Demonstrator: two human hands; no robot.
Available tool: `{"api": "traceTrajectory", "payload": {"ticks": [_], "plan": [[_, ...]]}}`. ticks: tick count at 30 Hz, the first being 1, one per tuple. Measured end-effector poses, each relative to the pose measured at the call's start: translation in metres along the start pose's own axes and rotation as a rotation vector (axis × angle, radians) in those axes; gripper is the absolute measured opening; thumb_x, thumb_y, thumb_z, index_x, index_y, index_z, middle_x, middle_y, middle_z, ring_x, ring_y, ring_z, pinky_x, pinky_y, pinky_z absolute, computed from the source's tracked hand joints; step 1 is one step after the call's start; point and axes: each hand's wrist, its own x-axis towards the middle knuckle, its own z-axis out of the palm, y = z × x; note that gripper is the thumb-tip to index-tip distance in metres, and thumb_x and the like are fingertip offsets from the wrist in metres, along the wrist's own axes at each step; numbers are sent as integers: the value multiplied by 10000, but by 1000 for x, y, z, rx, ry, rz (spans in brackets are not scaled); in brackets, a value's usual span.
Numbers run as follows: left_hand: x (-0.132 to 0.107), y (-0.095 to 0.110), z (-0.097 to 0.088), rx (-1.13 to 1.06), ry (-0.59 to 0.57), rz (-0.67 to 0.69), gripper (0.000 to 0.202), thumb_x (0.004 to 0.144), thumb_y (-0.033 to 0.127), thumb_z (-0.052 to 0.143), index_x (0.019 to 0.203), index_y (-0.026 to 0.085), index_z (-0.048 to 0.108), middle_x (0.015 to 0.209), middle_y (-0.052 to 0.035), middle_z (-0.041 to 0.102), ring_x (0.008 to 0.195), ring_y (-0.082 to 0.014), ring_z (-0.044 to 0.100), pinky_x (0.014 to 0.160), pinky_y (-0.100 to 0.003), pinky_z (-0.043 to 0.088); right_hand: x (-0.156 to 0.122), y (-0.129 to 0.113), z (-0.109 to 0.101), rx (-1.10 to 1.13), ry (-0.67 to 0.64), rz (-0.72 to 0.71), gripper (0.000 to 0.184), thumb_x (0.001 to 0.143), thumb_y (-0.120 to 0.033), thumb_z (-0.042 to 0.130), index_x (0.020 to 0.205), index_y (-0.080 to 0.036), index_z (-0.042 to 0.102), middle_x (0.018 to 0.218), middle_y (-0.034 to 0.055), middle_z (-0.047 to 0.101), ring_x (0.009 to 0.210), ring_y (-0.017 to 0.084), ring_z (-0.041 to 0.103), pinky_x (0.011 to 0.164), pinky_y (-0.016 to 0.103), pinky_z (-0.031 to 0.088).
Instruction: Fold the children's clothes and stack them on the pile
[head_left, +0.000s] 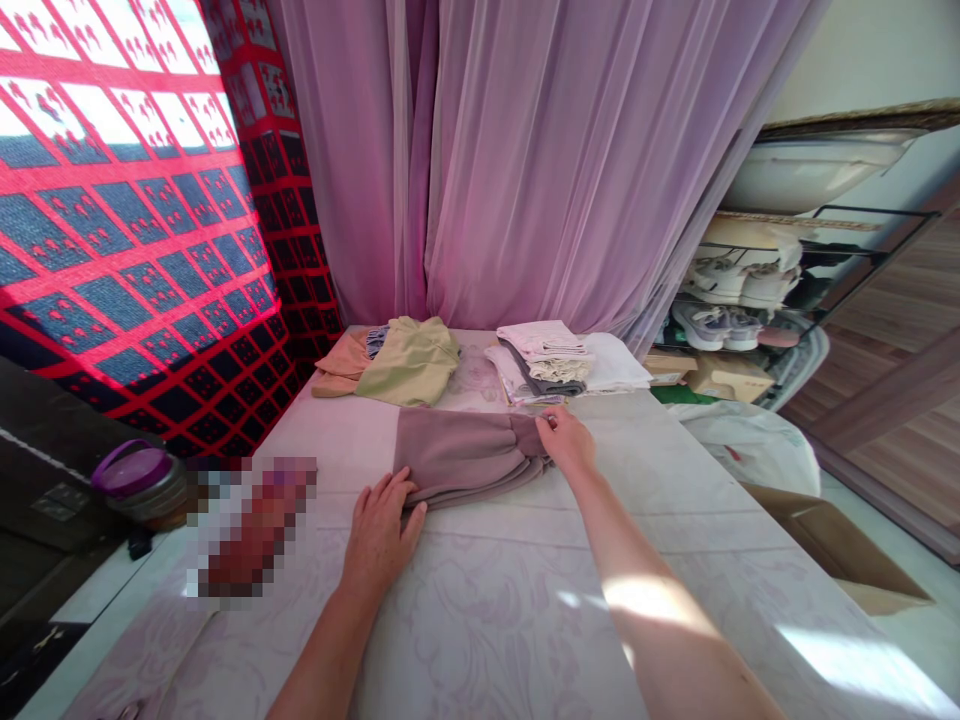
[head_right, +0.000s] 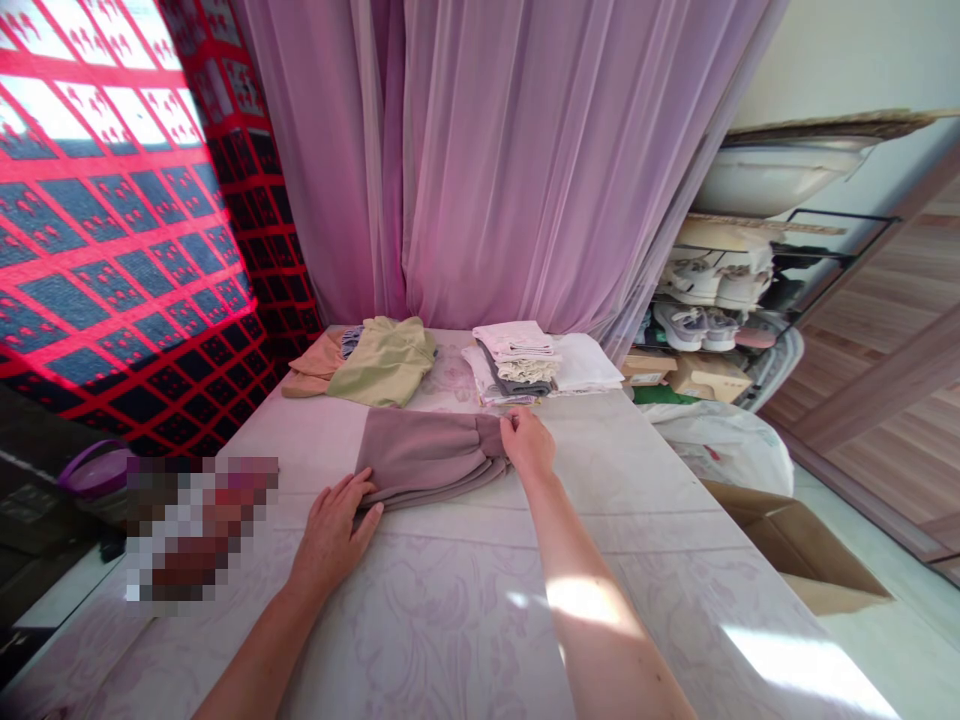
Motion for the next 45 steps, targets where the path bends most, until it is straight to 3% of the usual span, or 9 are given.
{"api": "traceTrajectory", "payload": {"ticks": [5, 8, 10, 12, 14, 16, 21, 26, 45], "plan": [[0, 0, 0, -2, -8, 2, 234, 898, 345, 449, 1056, 243, 589, 1404, -60, 544, 1324, -275, 447, 1097, -535, 302, 2, 5, 7, 42, 43, -24, 314, 885, -344, 501, 1139, -225, 644, 998, 60, 702, 874, 207, 640, 746, 298, 450], [0, -1, 1, -7, -4, -3, 236, 890, 342, 461, 1055, 242, 596, 1401, -62, 547, 1321, -279, 451, 1096, -538, 303, -3, 7, 8, 51, 206, -119, 342, 874, -329, 500, 1153, -193, 645, 1060, 94, 680, 911, 223, 627, 773, 324, 465], [0, -1, 2, -12, 0, -5, 234, 886, 341, 467, 1052, 244, 601, 1398, -62, 549, 1318, -278, 453, 1098, -539, 302, -7, 5, 7, 49, 341, -274, 329, 881, -286, 471, 1124, -175, 665, 1121, 117, 663, 999, 240, 606, 840, 351, 462], [0, -1, 2, -18, 2, -4, 232, 882, 341, 473, 1047, 245, 605, 1398, -63, 549, 1318, -279, 453, 1098, -539, 301, -12, 2, 8, 45, 377, -491, 316, 898, -244, 437, 1072, -181, 693, 1125, 110, 673, 1047, 234, 594, 910, 361, 445], [0, -2, 2, -21, 4, -5, 232, 880, 343, 474, 1044, 246, 607, 1400, -63, 548, 1318, -280, 453, 1097, -540, 300, -16, -3, 10, 22, 302, -694, 318, 919, -237, 422, 1057, -205, 706, 1122, 87, 689, 1065, 215, 596, 959, 355, 428], [0, -2, 2, -21, 1, -9, 230, 880, 345, 473, 1039, 246, 607, 1402, -62, 546, 1318, -281, 452, 1098, -540, 297, -20, -5, 17, -44, 199, -810, 323, 933, -266, 426, 1105, -213, 694, 1177, 82, 678, 1117, 217, 582, 1000, 375, 408], [1, -1, 1, -16, -18, -15, 233, 880, 347, 467, 1042, 248, 602, 1412, -53, 537, 1324, -280, 445, 1106, -535, 284, -26, 3, 39, -233, 113, -794, 425, 954, -340, 405, 1283, -146, 593, 1379, 126, 548, 1304, 264, 450, 1098, 461, 309], [0, 0, 1, -17, -21, -23, 234, 879, 349, 469, 1044, 252, 602, 1413, -49, 537, 1325, -283, 444, 1109, -541, 278, -27, 14, 49, -259, 103, -796, 446, 960, -353, 382, 1318, -164, 569, 1412, 117, 518, 1336, 256, 415, 1121, 460, 278], [1, -4, 3, -20, -10, -11, 292, 926, 416, 407, 1055, 254, 614, 1400, -50, 550, 1317, -277, 451, 1098, -545, 294, -31, 18, 62, -204, 291, -813, 403, 958, -305, 392, 1270, -164, 605, 1356, 98, 576, 1286, 234, 464, 1105, 428, 285]]}}
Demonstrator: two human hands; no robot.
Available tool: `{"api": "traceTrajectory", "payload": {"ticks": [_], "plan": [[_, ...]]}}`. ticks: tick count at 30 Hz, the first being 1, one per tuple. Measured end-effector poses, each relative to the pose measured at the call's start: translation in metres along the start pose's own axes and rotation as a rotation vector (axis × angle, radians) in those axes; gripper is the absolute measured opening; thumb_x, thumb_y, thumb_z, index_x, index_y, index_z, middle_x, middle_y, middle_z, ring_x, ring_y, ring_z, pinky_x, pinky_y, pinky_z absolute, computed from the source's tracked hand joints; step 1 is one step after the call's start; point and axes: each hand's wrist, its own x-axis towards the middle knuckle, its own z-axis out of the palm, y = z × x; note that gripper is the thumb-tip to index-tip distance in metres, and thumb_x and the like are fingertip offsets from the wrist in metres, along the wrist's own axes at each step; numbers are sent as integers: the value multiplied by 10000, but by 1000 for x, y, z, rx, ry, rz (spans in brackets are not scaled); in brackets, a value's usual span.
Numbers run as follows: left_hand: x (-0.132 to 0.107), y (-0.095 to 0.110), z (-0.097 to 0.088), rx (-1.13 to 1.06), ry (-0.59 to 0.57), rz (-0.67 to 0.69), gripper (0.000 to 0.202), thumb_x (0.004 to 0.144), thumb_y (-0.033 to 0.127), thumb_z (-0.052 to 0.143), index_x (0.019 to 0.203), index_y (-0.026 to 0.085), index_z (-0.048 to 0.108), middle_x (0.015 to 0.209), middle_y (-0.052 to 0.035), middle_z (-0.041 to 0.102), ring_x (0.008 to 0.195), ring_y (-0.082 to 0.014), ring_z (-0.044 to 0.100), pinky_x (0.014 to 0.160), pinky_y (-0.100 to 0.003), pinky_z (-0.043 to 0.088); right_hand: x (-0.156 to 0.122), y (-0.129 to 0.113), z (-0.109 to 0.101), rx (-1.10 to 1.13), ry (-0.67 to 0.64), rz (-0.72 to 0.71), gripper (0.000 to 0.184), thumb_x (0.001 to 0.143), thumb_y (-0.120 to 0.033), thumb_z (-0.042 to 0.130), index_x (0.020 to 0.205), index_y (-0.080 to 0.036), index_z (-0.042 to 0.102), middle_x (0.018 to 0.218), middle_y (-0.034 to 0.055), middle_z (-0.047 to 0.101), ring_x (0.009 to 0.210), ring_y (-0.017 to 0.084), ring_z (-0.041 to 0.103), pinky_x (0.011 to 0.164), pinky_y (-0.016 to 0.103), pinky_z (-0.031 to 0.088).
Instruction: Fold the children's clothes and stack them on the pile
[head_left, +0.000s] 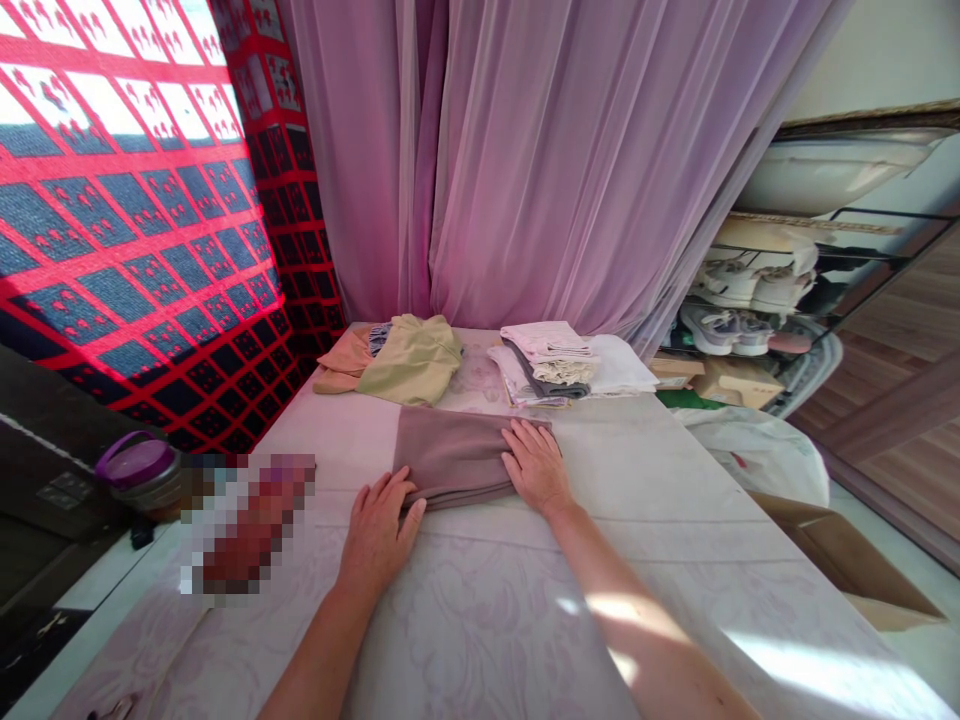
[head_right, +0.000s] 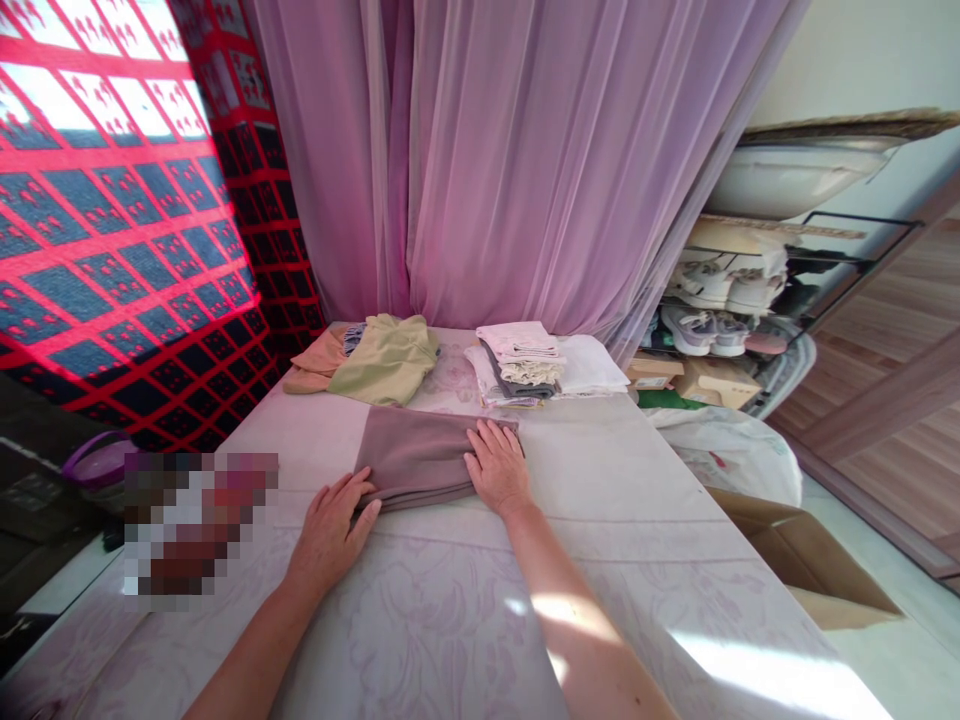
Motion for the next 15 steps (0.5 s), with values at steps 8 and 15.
{"api": "traceTrajectory", "payload": {"ticks": [8, 15], "plan": [[0, 1, -1, -16, -12, -21, 335, 960, 389, 330, 1036, 264, 632, 1400, -37, 550, 1325, -256, 442, 1105, -535, 290, -2, 1, 1, 13, -19, 14, 408, 953, -301, 399, 1294, -184, 588, 1379, 94, 554, 1307, 235, 438, 1112, 438, 269], [0, 1, 0, -31, -4, -20, 343, 958, 383, 326, 1018, 258, 640, 1393, -45, 557, 1319, -256, 448, 1107, -534, 289, -2, 0, 0, 17, -45, 23, 416, 950, -294, 397, 1315, -199, 574, 1393, 90, 541, 1324, 242, 419, 1118, 451, 258]]}}
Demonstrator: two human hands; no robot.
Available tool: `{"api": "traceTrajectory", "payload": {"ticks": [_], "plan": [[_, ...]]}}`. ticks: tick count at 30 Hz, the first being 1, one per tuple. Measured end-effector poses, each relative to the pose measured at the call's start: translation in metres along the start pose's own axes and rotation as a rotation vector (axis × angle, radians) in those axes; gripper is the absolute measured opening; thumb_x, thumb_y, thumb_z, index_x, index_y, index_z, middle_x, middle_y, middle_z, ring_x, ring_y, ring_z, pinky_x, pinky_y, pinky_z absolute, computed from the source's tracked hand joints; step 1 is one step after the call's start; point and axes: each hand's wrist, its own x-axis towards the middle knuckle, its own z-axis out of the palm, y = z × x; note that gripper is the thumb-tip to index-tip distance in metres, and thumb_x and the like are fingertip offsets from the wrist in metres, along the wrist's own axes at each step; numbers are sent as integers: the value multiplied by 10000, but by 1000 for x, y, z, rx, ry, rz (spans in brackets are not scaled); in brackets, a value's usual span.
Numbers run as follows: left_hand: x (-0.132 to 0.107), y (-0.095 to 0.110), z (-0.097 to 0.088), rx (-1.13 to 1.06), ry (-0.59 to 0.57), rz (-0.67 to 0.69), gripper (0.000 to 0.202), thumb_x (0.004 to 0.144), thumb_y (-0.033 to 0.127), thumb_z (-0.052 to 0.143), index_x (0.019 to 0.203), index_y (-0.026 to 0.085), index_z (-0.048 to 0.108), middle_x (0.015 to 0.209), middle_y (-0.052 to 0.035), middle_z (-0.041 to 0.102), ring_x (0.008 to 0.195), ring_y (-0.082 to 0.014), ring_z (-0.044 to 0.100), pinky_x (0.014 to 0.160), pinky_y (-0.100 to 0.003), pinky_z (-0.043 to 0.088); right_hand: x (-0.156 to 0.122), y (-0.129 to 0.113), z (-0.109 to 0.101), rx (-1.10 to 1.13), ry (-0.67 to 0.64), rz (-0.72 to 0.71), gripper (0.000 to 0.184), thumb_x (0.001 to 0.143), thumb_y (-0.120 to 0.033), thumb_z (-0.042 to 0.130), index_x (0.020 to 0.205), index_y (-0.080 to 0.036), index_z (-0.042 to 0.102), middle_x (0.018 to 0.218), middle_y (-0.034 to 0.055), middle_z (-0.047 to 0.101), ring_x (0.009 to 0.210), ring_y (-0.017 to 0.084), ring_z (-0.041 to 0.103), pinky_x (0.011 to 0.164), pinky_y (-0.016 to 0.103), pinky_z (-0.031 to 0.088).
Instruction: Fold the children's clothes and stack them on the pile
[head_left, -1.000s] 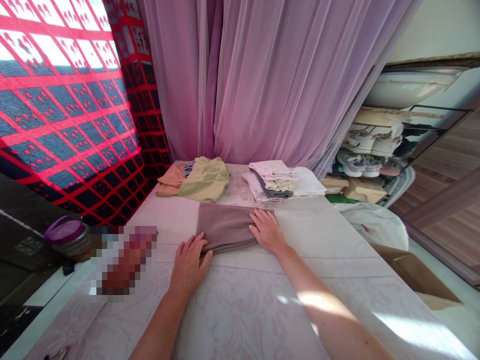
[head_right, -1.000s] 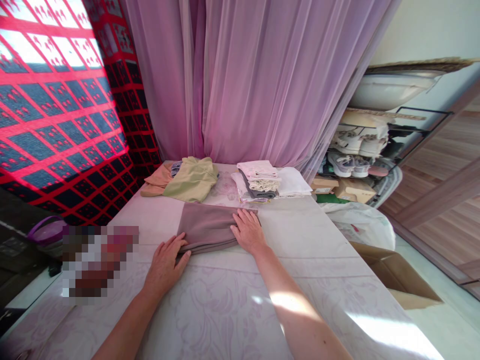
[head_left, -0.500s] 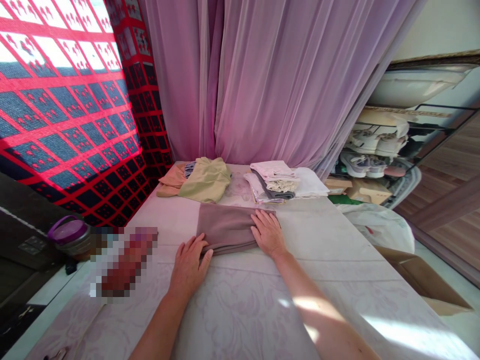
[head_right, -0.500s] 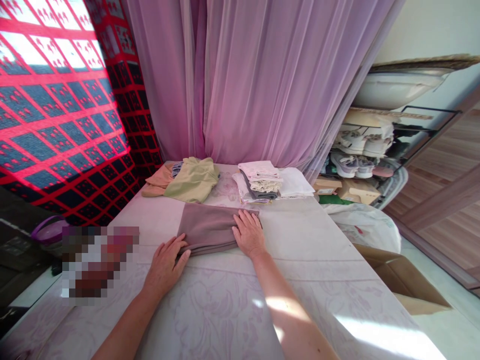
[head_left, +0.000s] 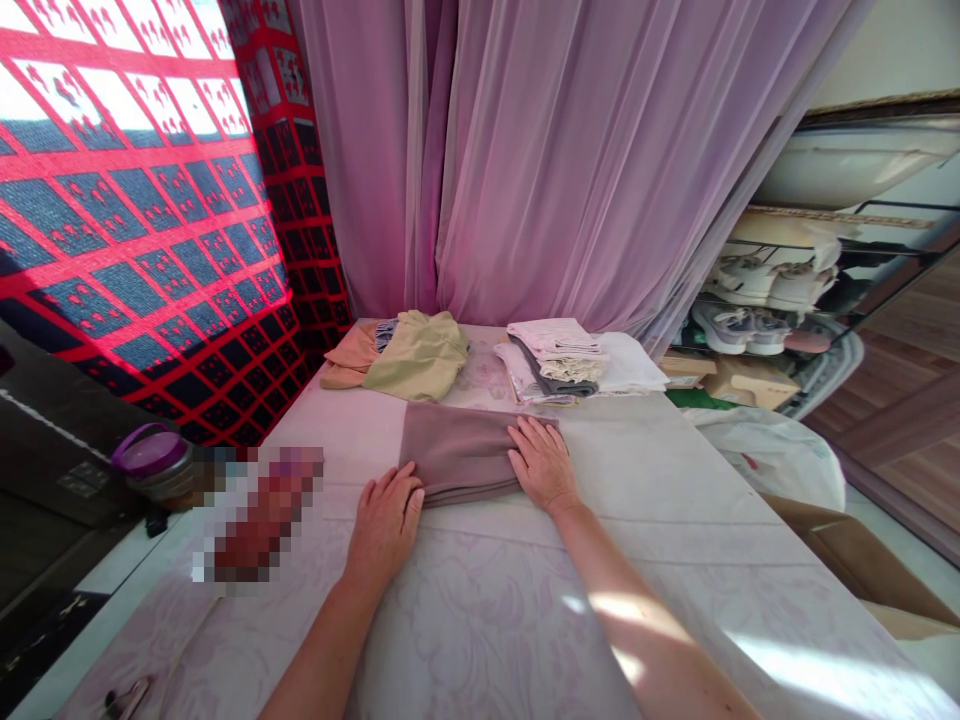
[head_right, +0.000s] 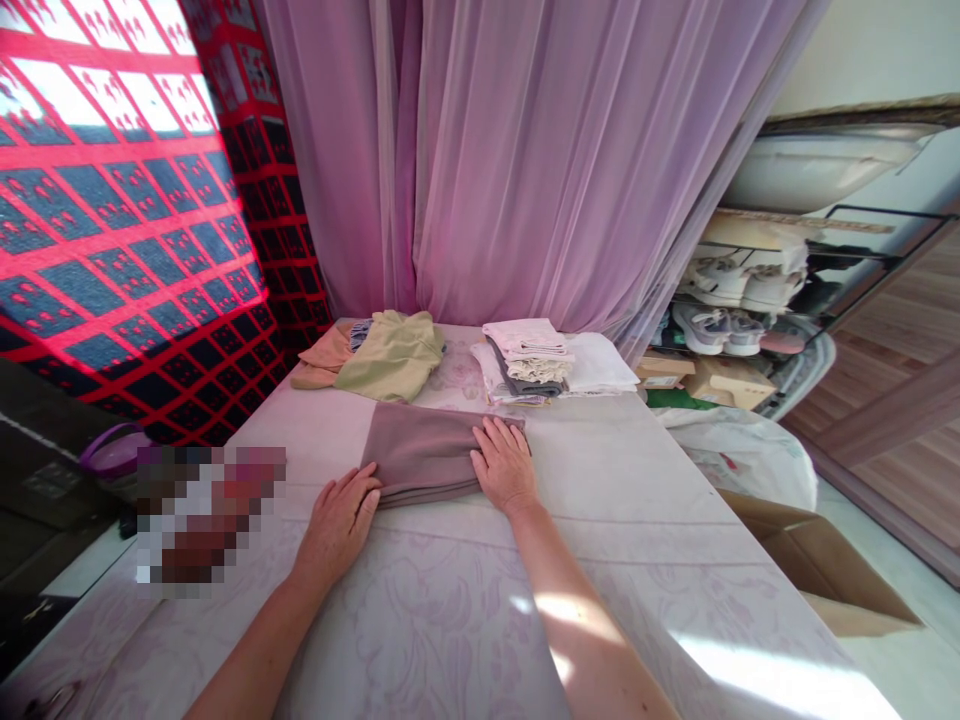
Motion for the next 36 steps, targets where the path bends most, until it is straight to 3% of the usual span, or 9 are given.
{"api": "traceTrajectory", "payload": {"ticks": [4, 9, 19, 27, 33, 36], "plan": [[1, -4, 2, -29, 97, -17, 382, 956, 363, 301, 1026, 220, 648, 1383, -94, 555, 1292, -247, 474, 1096, -494, 328, 0, 0, -1, -5, 14, 0, 409, 954, -297, 391, 1298, -192, 587, 1384, 88, 550, 1313, 242, 432, 1114, 445, 262], [2, -9, 4, 40, 218, -218, 411, 945, 287, 281, 1161, 194, 619, 1358, -121, 574, 1312, -291, 450, 1096, -572, 280, 0, -1, -1, -5, 37, -7, 398, 956, -294, 393, 1273, -172, 600, 1369, 90, 564, 1302, 241, 444, 1107, 433, 270], [3, -6, -2, 105, 153, -254, 410, 934, 378, 344, 1081, 195, 681, 1349, -113, 587, 1324, -327, 428, 1091, -590, 263, -1, 1, 1, 13, 48, -8, 407, 951, -294, 395, 1291, -191, 593, 1374, 91, 560, 1304, 242, 444, 1111, 450, 272], [3, -3, -2, 85, 172, -239, 267, 842, 417, 516, 727, 212, 644, 1296, -111, 614, 1308, -342, 438, 1084, -609, 252, -1, 1, 0, 11, 34, -9, 421, 949, -294, 395, 1323, -214, 569, 1378, 84, 557, 1312, 240, 434, 1112, 452, 270], [3, -4, -3, -7, 128, -248, 135, 816, 321, 531, 740, 219, 577, 1249, -78, 650, 1306, -312, 451, 1104, -603, 216, -1, 1, 1, 3, 45, -18, 412, 952, -294, 388, 1294, -193, 593, 1369, 92, 564, 1299, 244, 446, 1106, 450, 279], [3, -6, -1, -43, 150, -221, 121, 826, 333, 514, 789, 230, 566, 1126, -69, 700, 1270, -288, 495, 1108, -592, 213, -2, 3, 2, 3, 44, -19, 417, 948, -293, 393, 1309, -203, 582, 1370, 92, 563, 1301, 246, 443, 1107, 453, 275]]}}
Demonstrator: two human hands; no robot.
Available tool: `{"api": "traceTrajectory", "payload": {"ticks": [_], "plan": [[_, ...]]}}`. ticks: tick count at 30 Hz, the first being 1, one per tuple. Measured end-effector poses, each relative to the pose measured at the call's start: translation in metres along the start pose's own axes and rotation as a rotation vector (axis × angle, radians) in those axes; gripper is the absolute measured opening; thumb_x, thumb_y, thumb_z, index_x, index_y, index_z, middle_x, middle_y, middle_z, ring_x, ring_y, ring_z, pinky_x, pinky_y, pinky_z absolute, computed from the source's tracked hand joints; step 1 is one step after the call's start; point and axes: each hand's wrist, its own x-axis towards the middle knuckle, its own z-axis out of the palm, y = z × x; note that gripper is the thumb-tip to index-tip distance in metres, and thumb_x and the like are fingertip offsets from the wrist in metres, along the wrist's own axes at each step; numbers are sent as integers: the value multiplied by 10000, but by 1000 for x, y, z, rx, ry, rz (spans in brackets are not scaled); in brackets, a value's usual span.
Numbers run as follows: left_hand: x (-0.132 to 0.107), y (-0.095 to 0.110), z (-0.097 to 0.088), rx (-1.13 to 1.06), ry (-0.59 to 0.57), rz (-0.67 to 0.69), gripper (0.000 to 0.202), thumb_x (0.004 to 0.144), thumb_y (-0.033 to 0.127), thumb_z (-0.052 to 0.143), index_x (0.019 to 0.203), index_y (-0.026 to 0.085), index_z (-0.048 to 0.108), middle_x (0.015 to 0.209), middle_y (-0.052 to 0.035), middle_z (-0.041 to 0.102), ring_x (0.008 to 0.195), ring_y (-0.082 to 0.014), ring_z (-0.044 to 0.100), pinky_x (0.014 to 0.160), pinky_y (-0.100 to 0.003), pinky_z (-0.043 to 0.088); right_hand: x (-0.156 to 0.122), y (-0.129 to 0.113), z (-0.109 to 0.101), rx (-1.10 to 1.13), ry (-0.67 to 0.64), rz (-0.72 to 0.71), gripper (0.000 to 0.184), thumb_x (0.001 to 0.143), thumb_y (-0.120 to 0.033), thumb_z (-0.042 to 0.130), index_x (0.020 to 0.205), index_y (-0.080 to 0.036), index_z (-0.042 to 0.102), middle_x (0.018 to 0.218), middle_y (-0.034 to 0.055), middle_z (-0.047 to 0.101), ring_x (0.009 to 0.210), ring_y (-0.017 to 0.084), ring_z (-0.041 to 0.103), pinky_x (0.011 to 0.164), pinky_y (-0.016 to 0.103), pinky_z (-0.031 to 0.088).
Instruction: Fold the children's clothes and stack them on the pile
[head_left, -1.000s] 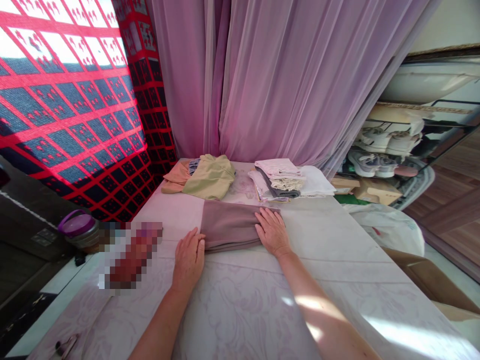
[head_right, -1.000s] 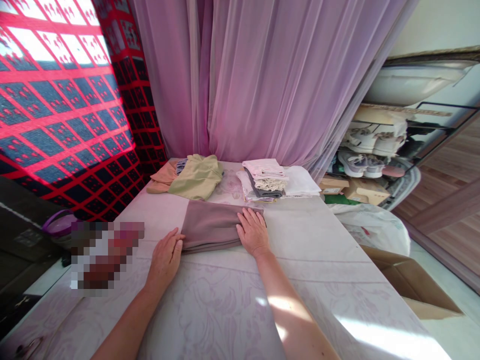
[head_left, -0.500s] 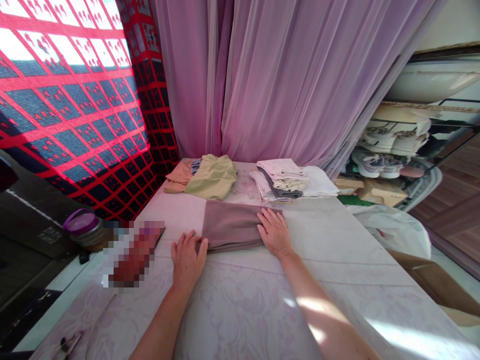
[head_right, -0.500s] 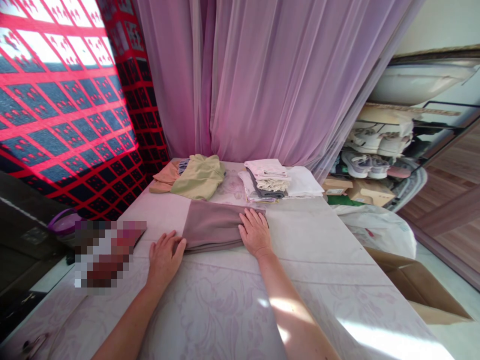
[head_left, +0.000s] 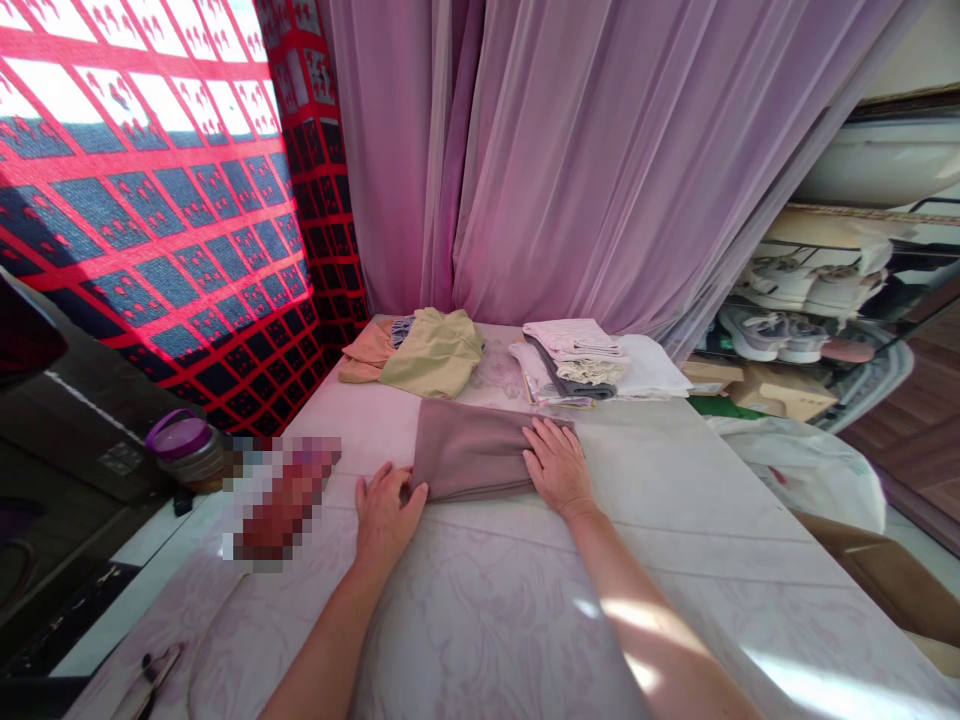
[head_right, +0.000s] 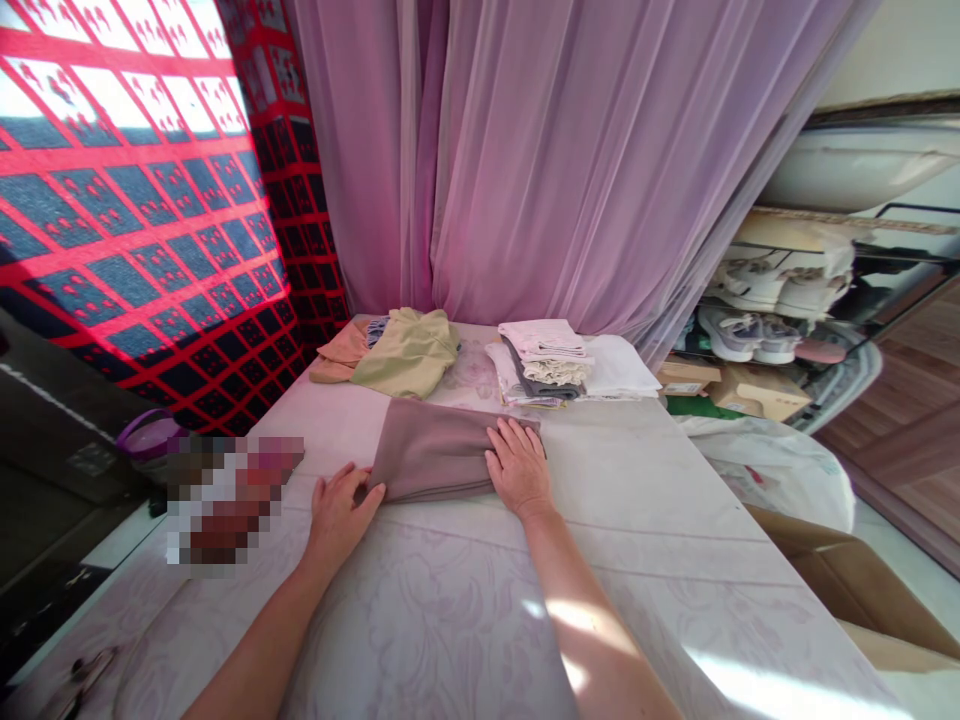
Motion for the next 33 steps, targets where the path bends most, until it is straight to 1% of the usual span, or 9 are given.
{"api": "traceTrajectory", "payload": {"ticks": [5, 8, 11, 14, 17, 21, 25, 29, 33], "plan": [[0, -4, 4, -90, 9, 16, 143, 822, 367, 506, 838, 236, 559, 1029, -32, 719, 1076, -225, 629, 1131, -545, 215, 4, -9, -13, 38, 24, 18, 402, 934, -276, 401, 1266, -197, 615, 1364, 104, 562, 1299, 250, 443, 1095, 439, 304], [2, -7, 5, -204, -5, 17, 170, 798, 402, 539, 851, 245, 575, 1104, -40, 714, 1149, -232, 602, 1143, -524, 230, 19, -37, -33, 177, -12, 89, 381, 929, -279, 397, 1199, -204, 654, 1305, 94, 606, 1222, 231, 516, 1030, 364, 394], [2, -10, 6, -386, -34, 33, 251, 796, 451, 553, 915, 235, 598, 1223, -75, 671, 1229, -227, 555, 1112, -452, 335, 46, -77, -52, 419, -249, 205, 348, 930, -339, 421, 1139, -235, 679, 1077, 62, 715, 967, 199, 648, 841, 291, 492], [0, -8, 5, -568, -114, 83, 334, 802, 486, 558, 974, 202, 597, 1335, -109, 599, 1262, -233, 530, 1065, -399, 409, 74, -111, -62, 621, -569, 275, 387, 948, -436, 400, 922, -223, 723, 799, 29, 726, 753, 174, 661, 683, 255, 491], [-5, 0, 2, -659, -226, 180, 310, 829, 460, 549, 971, 189, 598, 1355, -109, 583, 1247, -234, 542, 1051, -386, 426, 89, -126, -62, 722, -737, 356, 430, 934, -512, 411, 920, -198, 704, 758, 20, 712, 647, 145, 639, 594, 224, 468], [-11, 12, -1, -656, -324, 323, 348, 846, 425, 562, 1108, 204, 619, 1258, -83, 648, 1203, -222, 573, 1057, -396, 430, 91, -126, -53, 660, -759, 472, 409, 802, -485, 625, 1053, -164, 667, 963, 86, 719, 692, 177, 653, 584, 244, 468], [-15, 17, 1, -709, -354, 358, 474, 822, 440, 600, 1246, 228, 601, 1351, -88, 589, 1297, -249, 496, 1110, -452, 370, 93, -119, -46, 608, -726, 502, 69, 737, -181, 632, 784, -159, 678, 796, 70, 712, 739, 200, 651, 633, 250, 453], [-13, 15, 1, -976, -352, 95, 496, 797, 503, 629, 1185, 194, 638, 1286, -121, 632, 1214, -276, 566, 1058, -445, 423, 108, -101, -60, 660, -685, 540, 127, 758, -131, 525, 756, -169, 646, 702, 20, 679, 659, 159, 625, 563, 220, 424], [-6, 10, -3, -1251, -325, -168, 501, 744, 506, 699, 1113, 169, 658, 1170, -131, 685, 1049, -263, 654, 989, -407, 464, 137, -62, -105, 990, -552, 634, 92, 742, -168, 565, 809, -179, 626, 651, -8, 659, 616, 147, 610, 520, 208, 433]]}}
